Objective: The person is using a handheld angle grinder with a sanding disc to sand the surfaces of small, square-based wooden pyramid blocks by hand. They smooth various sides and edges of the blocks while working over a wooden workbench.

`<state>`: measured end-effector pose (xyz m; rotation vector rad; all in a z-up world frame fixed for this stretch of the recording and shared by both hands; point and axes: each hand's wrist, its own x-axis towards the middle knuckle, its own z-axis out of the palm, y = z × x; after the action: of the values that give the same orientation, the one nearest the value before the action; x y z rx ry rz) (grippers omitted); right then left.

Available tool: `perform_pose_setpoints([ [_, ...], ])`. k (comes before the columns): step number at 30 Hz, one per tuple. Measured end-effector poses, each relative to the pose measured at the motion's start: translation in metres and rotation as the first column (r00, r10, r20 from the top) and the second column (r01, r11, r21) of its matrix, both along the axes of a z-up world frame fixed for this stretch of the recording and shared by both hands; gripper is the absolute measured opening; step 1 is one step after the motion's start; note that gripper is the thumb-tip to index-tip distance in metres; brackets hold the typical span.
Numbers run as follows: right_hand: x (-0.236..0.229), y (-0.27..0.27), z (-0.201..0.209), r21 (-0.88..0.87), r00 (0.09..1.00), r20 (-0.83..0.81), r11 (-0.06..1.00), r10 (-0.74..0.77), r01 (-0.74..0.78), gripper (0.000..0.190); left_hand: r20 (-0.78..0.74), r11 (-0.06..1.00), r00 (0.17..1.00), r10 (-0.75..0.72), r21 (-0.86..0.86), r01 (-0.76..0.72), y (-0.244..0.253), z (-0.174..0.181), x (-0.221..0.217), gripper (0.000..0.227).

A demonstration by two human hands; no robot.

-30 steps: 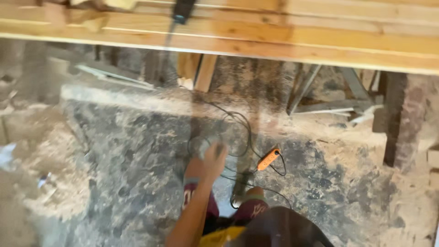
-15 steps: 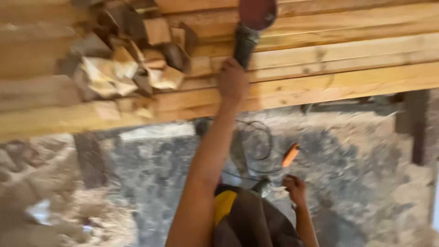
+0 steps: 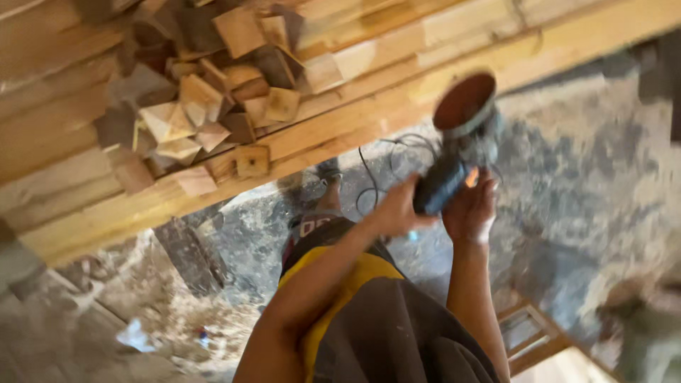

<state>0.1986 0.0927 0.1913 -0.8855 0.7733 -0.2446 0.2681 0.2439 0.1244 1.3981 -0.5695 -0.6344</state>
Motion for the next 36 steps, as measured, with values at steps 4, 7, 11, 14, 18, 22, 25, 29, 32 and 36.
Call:
perform_pose_setpoints([
  [4,-0.058,0.047,0.01,-0.017,0.995,0.067,0.997,-0.076,0.077,0.077,-0.147,0.946,0.951,-0.273,0.139,0.293,0.022,0.014,-0.077,0.081],
  [7,-0.118,0.081,-0.01,-0.145,0.968,0.035,0.957,-0.247,0.249,0.071,-0.109,0.861,0.895,-0.433,0.244,0.447,0.047,0.007,-0.121,0.077],
  [11,-0.182,0.13,-0.058,-0.144,0.904,0.025,0.894,-0.426,0.425,0.074,-0.015,0.855,0.892,-0.452,0.279,0.438,0.091,-0.016,-0.171,0.074],
  [14,-0.219,0.157,-0.073,-0.29,0.835,-0.123,0.824,-0.536,0.487,0.064,-0.041,0.809,0.853,-0.52,0.296,0.508,0.116,-0.024,-0.197,0.074],
  [18,-0.246,0.185,-0.067,0.034,0.836,-0.031,0.835,-0.548,0.549,0.095,-0.048,0.737,0.787,-0.615,0.318,0.596,0.144,-0.021,-0.208,0.077],
  [22,-0.26,0.212,-0.069,0.131,0.863,0.136,0.872,-0.486,0.471,0.103,0.031,0.752,0.766,-0.642,0.218,0.622,0.16,-0.016,-0.202,0.101],
  [25,-0.267,0.227,-0.069,0.103,0.91,0.115,0.916,-0.399,0.388,0.105,-0.143,0.679,0.713,-0.687,0.224,0.699,0.171,-0.009,-0.195,0.094],
  [29,-0.24,0.22,-0.065,0.253,0.919,0.167,0.917,-0.356,0.309,0.108,-0.13,0.645,0.68,-0.721,0.232,0.728,0.167,0.002,-0.166,0.084],
  [32,-0.214,0.221,-0.054,0.393,0.858,0.287,0.869,-0.425,0.299,0.113,-0.154,0.605,0.637,-0.755,0.21,0.768,0.166,0.006,-0.141,0.077],
  [36,-0.156,0.212,-0.037,0.483,0.832,0.239,0.805,-0.5,0.345,0.105,-0.193,0.502,0.547,-0.815,0.238,0.832,0.157,0.008,-0.084,0.076],
])
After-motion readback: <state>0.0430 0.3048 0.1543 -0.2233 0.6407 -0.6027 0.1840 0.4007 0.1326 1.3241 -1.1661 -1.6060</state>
